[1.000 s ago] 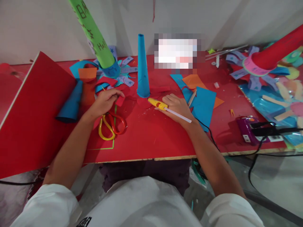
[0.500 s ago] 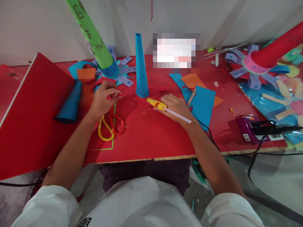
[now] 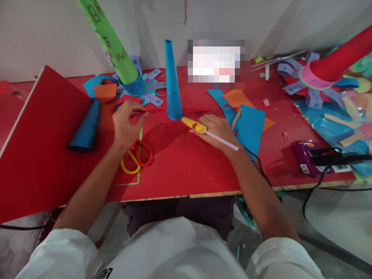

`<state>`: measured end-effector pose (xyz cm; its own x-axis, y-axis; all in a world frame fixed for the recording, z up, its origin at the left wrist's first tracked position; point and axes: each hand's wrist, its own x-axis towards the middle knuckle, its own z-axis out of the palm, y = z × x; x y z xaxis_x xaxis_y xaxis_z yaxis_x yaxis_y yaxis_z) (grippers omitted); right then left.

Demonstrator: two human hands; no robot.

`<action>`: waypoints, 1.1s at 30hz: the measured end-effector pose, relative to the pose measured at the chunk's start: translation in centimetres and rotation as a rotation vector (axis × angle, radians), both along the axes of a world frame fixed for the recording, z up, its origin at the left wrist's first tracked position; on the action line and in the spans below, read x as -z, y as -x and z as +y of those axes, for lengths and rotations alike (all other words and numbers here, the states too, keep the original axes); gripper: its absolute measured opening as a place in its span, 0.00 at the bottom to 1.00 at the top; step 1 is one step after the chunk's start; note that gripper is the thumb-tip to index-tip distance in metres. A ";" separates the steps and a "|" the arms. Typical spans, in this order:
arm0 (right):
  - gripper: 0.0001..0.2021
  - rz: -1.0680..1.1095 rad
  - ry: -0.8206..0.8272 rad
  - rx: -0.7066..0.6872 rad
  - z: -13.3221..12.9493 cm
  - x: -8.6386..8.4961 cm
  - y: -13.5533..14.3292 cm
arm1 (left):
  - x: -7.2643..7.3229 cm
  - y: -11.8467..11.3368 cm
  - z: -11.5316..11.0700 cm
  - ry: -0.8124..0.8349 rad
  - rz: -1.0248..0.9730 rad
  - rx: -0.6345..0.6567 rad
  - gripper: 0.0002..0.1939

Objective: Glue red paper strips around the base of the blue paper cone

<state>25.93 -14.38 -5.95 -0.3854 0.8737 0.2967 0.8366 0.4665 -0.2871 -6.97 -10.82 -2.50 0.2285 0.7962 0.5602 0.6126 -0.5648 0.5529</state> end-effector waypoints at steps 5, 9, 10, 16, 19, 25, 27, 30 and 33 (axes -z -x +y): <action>0.20 0.025 -0.005 0.021 0.3 0.2 -0.3 | 0.5 -1.6 -1.2 -0.072 0.157 0.135 0.10; 0.20 0.023 -0.012 0.016 0.3 0.3 -0.3 | 1.1 -2.6 -1.7 -0.159 0.270 0.168 0.10; 0.20 0.023 -0.021 0.012 0.3 0.3 -0.3 | 1.1 -2.9 -1.8 -0.203 0.320 0.174 0.10; 0.21 0.020 -0.086 0.018 0.1 0.1 -0.1 | 0.5 -4.6 -2.6 -0.437 0.603 0.213 0.15; 0.21 0.003 -0.048 0.005 0.2 0.0 -0.3 | 0.5 -5.1 -3.1 -0.426 0.673 0.233 0.17; 0.21 -0.004 0.006 0.007 0.5 0.2 -0.6 | 1.2 -5.6 -3.2 -0.403 0.732 0.233 0.17; 0.20 0.003 0.014 0.011 0.4 0.1 -0.6 | 1.4 -5.8 -3.2 -0.375 0.740 0.228 0.17; 0.20 0.003 0.013 0.009 0.3 -0.2 -0.7 | 1.6 -6.0 -3.2 -0.381 0.746 0.218 0.16; 0.21 0.021 0.019 0.010 0.3 -0.3 -0.6 | 1.9 -6.2 -3.2 -0.421 0.743 0.219 0.15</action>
<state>26.58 -14.12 -5.67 -0.3701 0.8831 0.2883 0.8350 0.4522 -0.3135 -0.75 -14.00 -4.39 0.7738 0.4524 0.4433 0.5848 -0.7791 -0.2258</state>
